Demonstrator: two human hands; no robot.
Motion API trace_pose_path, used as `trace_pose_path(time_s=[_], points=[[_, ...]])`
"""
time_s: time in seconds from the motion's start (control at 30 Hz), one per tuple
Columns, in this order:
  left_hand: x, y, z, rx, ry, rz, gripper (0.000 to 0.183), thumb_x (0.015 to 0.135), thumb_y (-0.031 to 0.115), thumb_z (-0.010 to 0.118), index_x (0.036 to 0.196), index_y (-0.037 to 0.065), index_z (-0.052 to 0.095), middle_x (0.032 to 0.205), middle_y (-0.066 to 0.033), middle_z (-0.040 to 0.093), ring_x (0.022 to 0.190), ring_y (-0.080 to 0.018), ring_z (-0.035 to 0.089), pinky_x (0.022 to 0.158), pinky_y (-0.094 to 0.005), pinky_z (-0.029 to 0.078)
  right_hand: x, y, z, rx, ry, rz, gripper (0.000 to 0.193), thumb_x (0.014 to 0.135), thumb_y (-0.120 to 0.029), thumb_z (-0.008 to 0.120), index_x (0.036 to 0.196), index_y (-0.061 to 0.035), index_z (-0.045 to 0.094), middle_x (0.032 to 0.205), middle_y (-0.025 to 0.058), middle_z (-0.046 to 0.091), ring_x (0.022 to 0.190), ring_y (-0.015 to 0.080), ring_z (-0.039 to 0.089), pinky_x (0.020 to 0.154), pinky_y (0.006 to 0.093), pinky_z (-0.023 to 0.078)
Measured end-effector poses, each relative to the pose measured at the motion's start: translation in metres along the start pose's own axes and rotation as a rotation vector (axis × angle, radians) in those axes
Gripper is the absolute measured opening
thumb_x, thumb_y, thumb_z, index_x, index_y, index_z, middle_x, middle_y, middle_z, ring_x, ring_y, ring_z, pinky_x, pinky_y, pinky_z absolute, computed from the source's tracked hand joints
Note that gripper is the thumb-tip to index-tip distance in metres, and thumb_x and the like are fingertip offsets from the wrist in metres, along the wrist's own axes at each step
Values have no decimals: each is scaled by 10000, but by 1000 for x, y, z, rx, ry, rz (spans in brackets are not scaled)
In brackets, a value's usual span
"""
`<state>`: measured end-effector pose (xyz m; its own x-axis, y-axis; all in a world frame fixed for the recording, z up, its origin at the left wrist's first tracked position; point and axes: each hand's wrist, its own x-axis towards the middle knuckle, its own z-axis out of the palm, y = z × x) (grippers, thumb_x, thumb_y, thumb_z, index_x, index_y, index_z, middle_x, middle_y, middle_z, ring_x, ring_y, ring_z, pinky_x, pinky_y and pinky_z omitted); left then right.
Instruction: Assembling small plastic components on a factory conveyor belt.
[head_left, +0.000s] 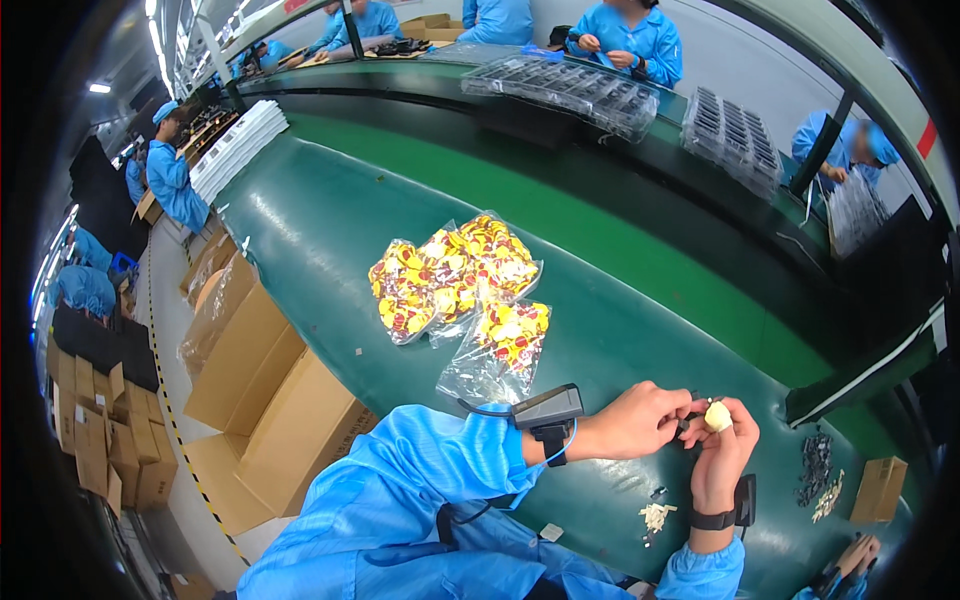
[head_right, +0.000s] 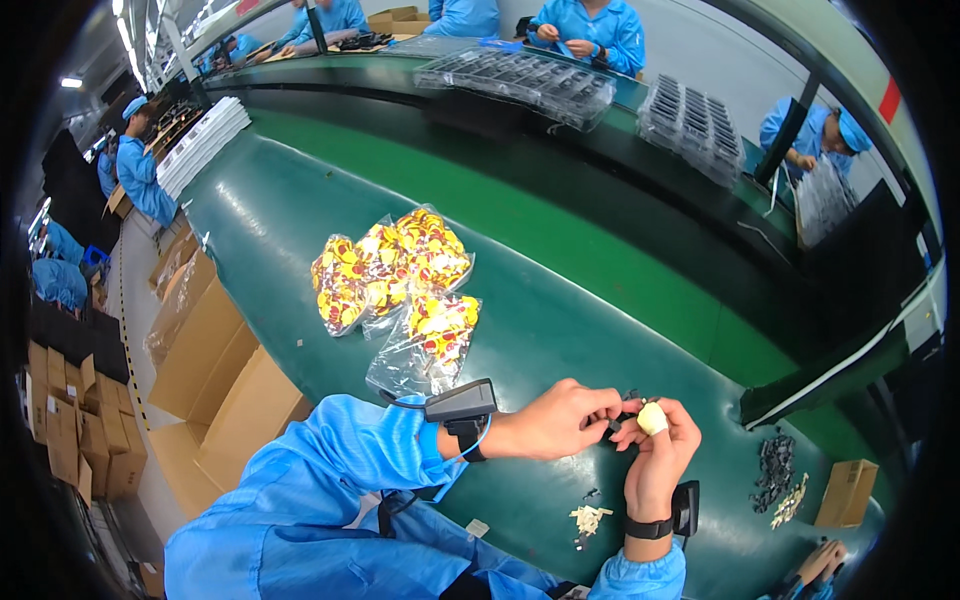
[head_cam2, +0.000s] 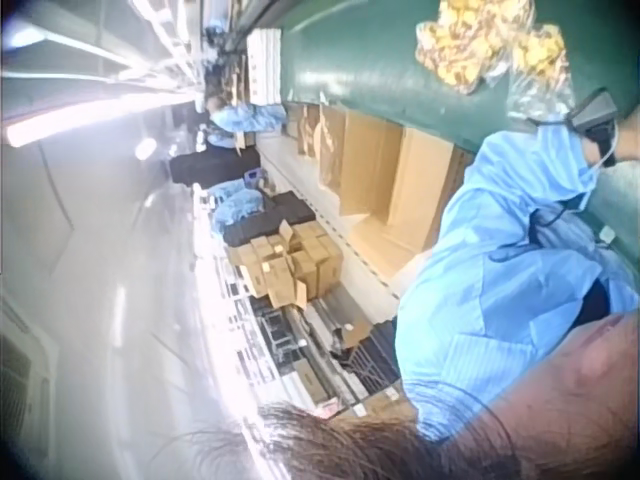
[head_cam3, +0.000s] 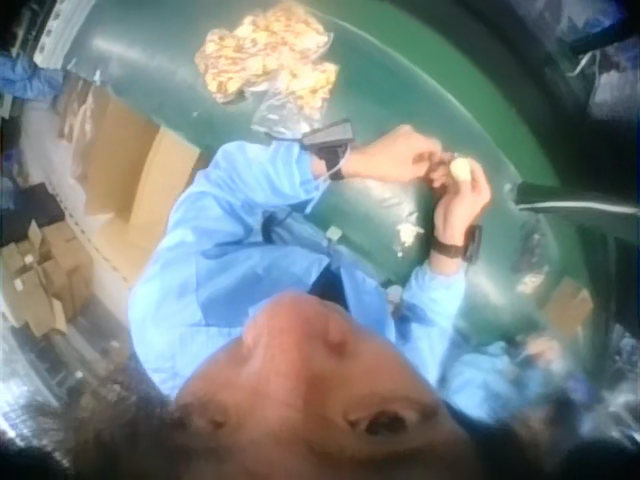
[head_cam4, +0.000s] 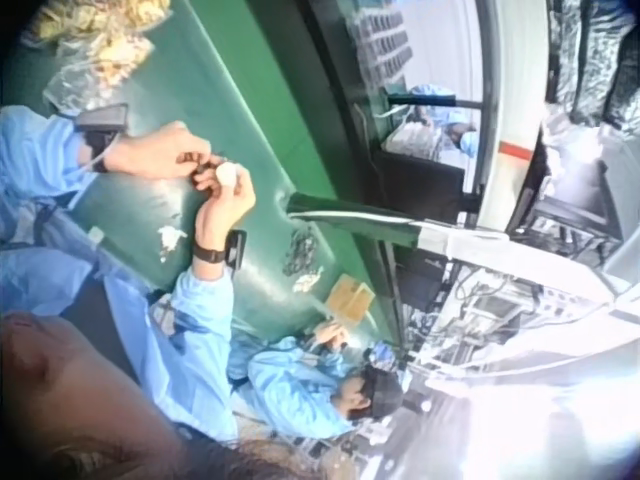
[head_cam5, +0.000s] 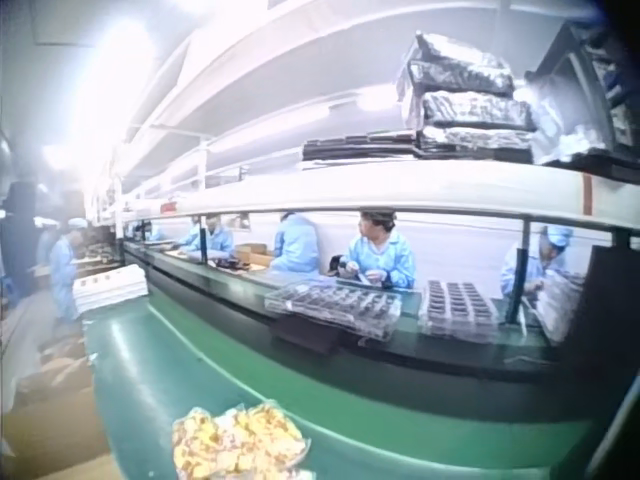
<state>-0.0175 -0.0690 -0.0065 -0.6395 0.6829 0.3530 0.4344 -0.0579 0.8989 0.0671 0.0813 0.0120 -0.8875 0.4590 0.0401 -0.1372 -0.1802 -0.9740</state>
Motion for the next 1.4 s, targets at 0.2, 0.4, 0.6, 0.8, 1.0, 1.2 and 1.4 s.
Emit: trace_pose_path(time_s=[0.2,0.4,0.6,0.8,1.0,1.2,1.4], points=[[3,-3,-3,1,17,-64,103,834,-29,621,936,-21,610,746,-139,673,620,-187,680,558,-315,515,2,-4,-7,111,-54,40,134,948,-95,525,939,25,585,900,210,698,559,204,637,465,255,467],[-1,1,-4,5,11,-29,116,846,-21,610,962,-15,610,769,-155,685,636,-225,693,569,-336,525,-3,-1,-2,156,-58,108,133,932,-90,517,945,26,581,905,222,697,579,237,659,485,278,497],[-8,0,-1,190,47,35,114,845,-9,609,948,6,563,747,-167,661,643,-349,664,568,-423,512,-3,1,-1,172,-27,127,135,931,-96,527,940,28,580,894,219,693,612,265,681,513,291,523],[-4,-1,-2,281,60,184,144,804,-36,598,918,13,526,726,-152,602,679,-374,631,580,-469,484,0,1,0,179,-90,128,144,945,-107,523,947,26,579,902,216,690,641,275,692,524,304,536],[-3,-2,0,307,67,233,154,779,-65,605,889,12,530,735,-148,598,693,-362,622,602,-456,484,1,2,-4,252,-88,151,148,947,-109,517,946,24,581,880,208,689,655,285,693,539,317,545],[-5,-4,-2,269,71,221,148,780,-76,606,874,11,531,744,-148,591,706,-359,616,609,-451,479,-2,0,-1,225,-67,150,144,934,-107,522,936,24,582,826,195,679,643,270,680,564,317,548],[-4,-6,-3,188,34,204,169,788,-63,612,939,-2,566,801,-159,615,751,-357,637,633,-425,498,-4,-2,1,201,-53,153,140,926,-107,527,931,20,586,808,182,673,636,256,671,567,312,542]])
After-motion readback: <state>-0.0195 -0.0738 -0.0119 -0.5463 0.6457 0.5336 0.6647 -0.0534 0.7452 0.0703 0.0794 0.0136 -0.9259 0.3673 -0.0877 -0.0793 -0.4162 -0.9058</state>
